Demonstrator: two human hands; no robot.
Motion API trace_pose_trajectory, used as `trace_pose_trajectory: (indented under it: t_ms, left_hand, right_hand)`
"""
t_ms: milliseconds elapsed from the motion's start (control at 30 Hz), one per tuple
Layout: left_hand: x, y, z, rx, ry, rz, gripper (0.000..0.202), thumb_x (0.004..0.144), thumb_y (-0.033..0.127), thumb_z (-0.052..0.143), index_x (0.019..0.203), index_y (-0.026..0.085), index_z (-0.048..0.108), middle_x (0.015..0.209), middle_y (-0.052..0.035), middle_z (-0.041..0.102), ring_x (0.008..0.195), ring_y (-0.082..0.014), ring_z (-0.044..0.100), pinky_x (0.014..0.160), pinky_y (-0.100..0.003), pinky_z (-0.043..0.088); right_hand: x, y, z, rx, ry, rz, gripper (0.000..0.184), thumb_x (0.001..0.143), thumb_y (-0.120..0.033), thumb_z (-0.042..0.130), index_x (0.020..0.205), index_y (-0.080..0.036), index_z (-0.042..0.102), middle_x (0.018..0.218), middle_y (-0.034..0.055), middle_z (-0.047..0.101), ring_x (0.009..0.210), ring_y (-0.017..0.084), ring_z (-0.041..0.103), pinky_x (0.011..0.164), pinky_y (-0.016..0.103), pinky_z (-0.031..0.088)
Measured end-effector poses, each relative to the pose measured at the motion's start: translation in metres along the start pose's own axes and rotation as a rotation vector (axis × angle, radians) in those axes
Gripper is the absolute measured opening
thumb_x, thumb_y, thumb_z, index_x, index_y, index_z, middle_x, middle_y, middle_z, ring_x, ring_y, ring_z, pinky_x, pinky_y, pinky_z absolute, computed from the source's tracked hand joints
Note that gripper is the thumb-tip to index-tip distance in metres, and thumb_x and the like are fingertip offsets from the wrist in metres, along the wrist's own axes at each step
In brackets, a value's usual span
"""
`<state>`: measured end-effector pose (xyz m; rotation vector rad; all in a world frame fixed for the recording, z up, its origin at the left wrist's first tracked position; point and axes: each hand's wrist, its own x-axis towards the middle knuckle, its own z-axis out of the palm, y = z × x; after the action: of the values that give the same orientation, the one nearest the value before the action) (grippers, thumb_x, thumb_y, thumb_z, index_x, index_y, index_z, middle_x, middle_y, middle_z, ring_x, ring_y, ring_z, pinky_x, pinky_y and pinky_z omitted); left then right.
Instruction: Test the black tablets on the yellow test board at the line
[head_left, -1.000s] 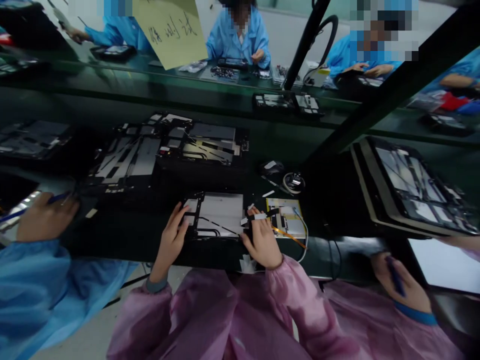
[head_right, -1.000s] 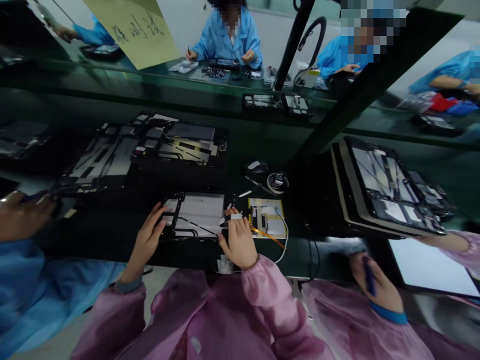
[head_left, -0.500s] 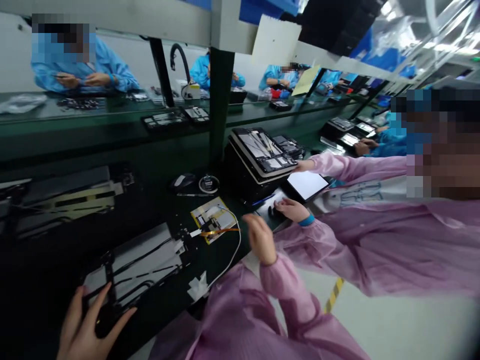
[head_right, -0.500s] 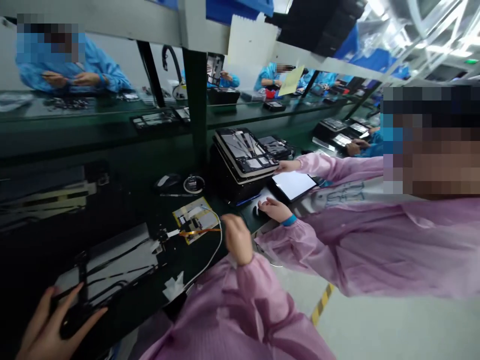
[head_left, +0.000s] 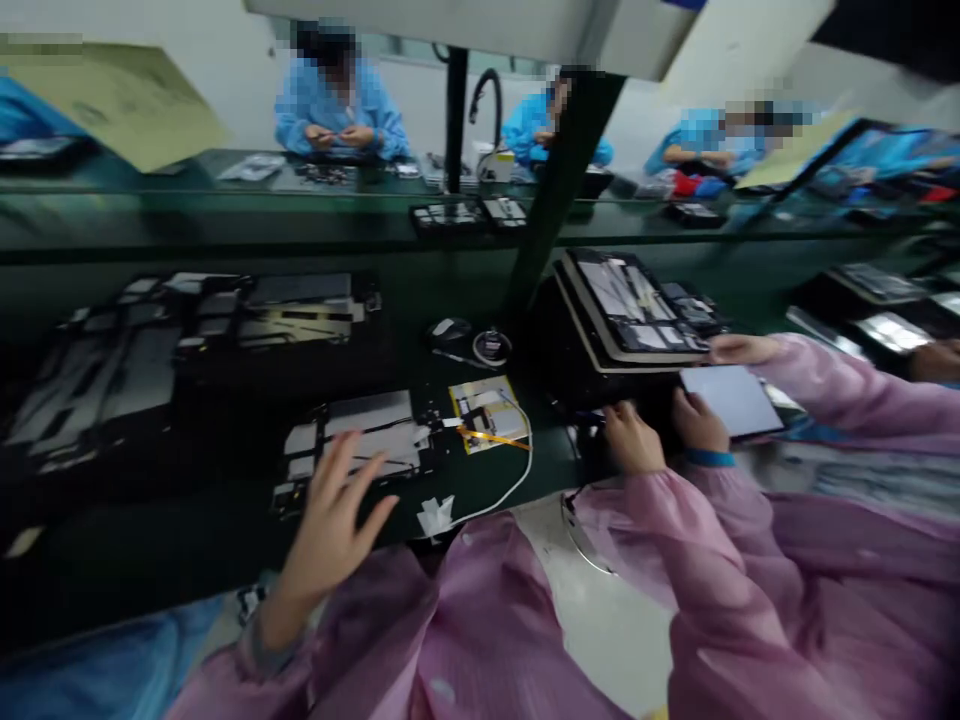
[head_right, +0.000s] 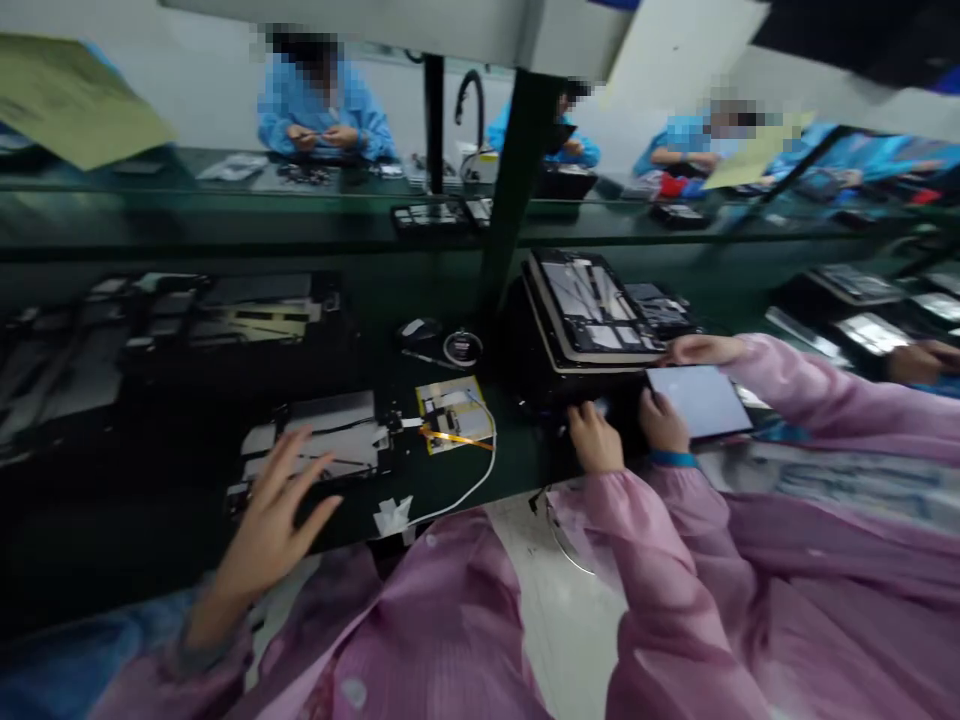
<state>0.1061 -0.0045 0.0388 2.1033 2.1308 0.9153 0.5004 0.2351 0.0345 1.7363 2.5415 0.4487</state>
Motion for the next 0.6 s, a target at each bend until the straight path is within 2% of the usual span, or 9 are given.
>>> trace_pose_trajectory:
  t_ms: [100, 200, 233, 300, 367, 400, 433, 500, 600]
  left_hand:
    - [0.014, 0.023, 0.018, 0.022, -0.143, 0.112, 0.04, 0.093, 0.03, 0.049, 0.133, 0.024, 0.052, 0.158, -0.0076, 0.025, 0.145, -0.0316, 0.019, 0.114, -0.052, 0.03]
    - [0.021, 0.024, 0.039, 0.085, -0.181, 0.109, 0.041, 0.094, 0.031, 0.047, 0.133, 0.019, 0.052, 0.155, -0.0126, 0.03, 0.145, -0.0324, 0.019, 0.114, -0.054, 0.029]
    - [0.023, 0.021, 0.045, 0.11, -0.177, 0.086, 0.043, 0.094, 0.032, 0.047, 0.134, 0.017, 0.051, 0.154, -0.0142, 0.031, 0.145, -0.033, 0.019, 0.114, -0.054, 0.029]
    - [0.024, 0.015, 0.055, 0.15, -0.162, 0.03, 0.046, 0.094, 0.035, 0.049, 0.135, 0.014, 0.05, 0.153, -0.016, 0.033, 0.144, -0.0335, 0.021, 0.114, -0.053, 0.029]
    - [0.025, 0.009, 0.061, 0.169, -0.152, -0.018, 0.049, 0.092, 0.038, 0.051, 0.136, 0.016, 0.049, 0.152, -0.0151, 0.035, 0.143, -0.0331, 0.025, 0.113, -0.051, 0.031]
    - [0.025, 0.006, 0.062, 0.171, -0.15, -0.032, 0.051, 0.092, 0.039, 0.052, 0.138, 0.018, 0.047, 0.152, -0.0142, 0.036, 0.143, -0.0325, 0.026, 0.112, -0.05, 0.032]
    - [0.025, 0.004, 0.063, 0.172, -0.15, -0.041, 0.053, 0.091, 0.039, 0.053, 0.139, 0.019, 0.046, 0.152, -0.0132, 0.036, 0.142, -0.0319, 0.028, 0.112, -0.049, 0.033]
    - [0.025, 0.002, 0.063, 0.172, -0.153, -0.05, 0.056, 0.09, 0.041, 0.055, 0.141, 0.02, 0.044, 0.152, -0.0117, 0.037, 0.141, -0.031, 0.029, 0.112, -0.047, 0.033]
    - [0.025, 0.001, 0.063, 0.159, -0.15, -0.065, 0.057, 0.088, 0.043, 0.057, 0.139, 0.02, 0.047, 0.151, -0.0108, 0.038, 0.14, -0.0305, 0.031, 0.111, -0.046, 0.034]
  right_hand:
    - [-0.014, -0.005, -0.019, 0.046, 0.109, 0.01, 0.011, 0.084, -0.016, 0.052, 0.092, -0.013, 0.06, 0.087, 0.0058, 0.056, 0.053, 0.009, 0.045, 0.042, 0.023, 0.021]
    - [-0.034, -0.043, -0.045, 0.421, 0.289, -0.072, 0.012, 0.086, -0.026, 0.052, 0.078, -0.017, 0.054, 0.075, 0.0011, 0.055, 0.056, 0.01, 0.05, 0.048, 0.021, 0.034]
    - [-0.039, -0.065, -0.052, 0.614, 0.281, -0.146, 0.014, 0.085, -0.028, 0.054, 0.075, -0.019, 0.052, 0.071, -0.0001, 0.055, 0.058, 0.011, 0.053, 0.053, 0.022, 0.04]
    - [-0.042, -0.116, -0.06, 0.979, 0.198, -0.172, 0.017, 0.085, -0.031, 0.056, 0.073, -0.02, 0.053, 0.062, -0.0022, 0.057, 0.053, 0.011, 0.055, 0.051, 0.021, 0.043]
    - [-0.036, -0.168, -0.059, 1.335, -0.104, -0.264, 0.021, 0.093, -0.035, 0.047, 0.09, -0.02, 0.061, 0.077, 0.0025, 0.069, 0.065, 0.014, 0.065, 0.061, 0.024, 0.051]
    - [-0.03, -0.19, -0.056, 1.443, -0.195, -0.286, 0.025, 0.094, -0.038, 0.045, 0.095, -0.02, 0.062, 0.084, 0.0045, 0.071, 0.069, 0.015, 0.067, 0.065, 0.026, 0.053]
    - [-0.024, -0.21, -0.052, 1.514, -0.243, -0.27, 0.028, 0.094, -0.041, 0.045, 0.095, -0.02, 0.063, 0.085, 0.0048, 0.072, 0.067, 0.015, 0.067, 0.065, 0.027, 0.054]
    - [-0.013, -0.236, -0.042, 1.534, -0.252, -0.206, 0.028, 0.091, -0.045, 0.05, 0.087, -0.019, 0.062, 0.074, 0.0024, 0.07, 0.056, 0.013, 0.063, 0.058, 0.025, 0.051]
    - [-0.005, -0.251, -0.031, 1.406, -0.181, -0.161, 0.03, 0.092, -0.045, 0.049, 0.077, -0.02, 0.057, 0.056, -0.0024, 0.061, 0.045, 0.011, 0.054, 0.049, 0.022, 0.044]
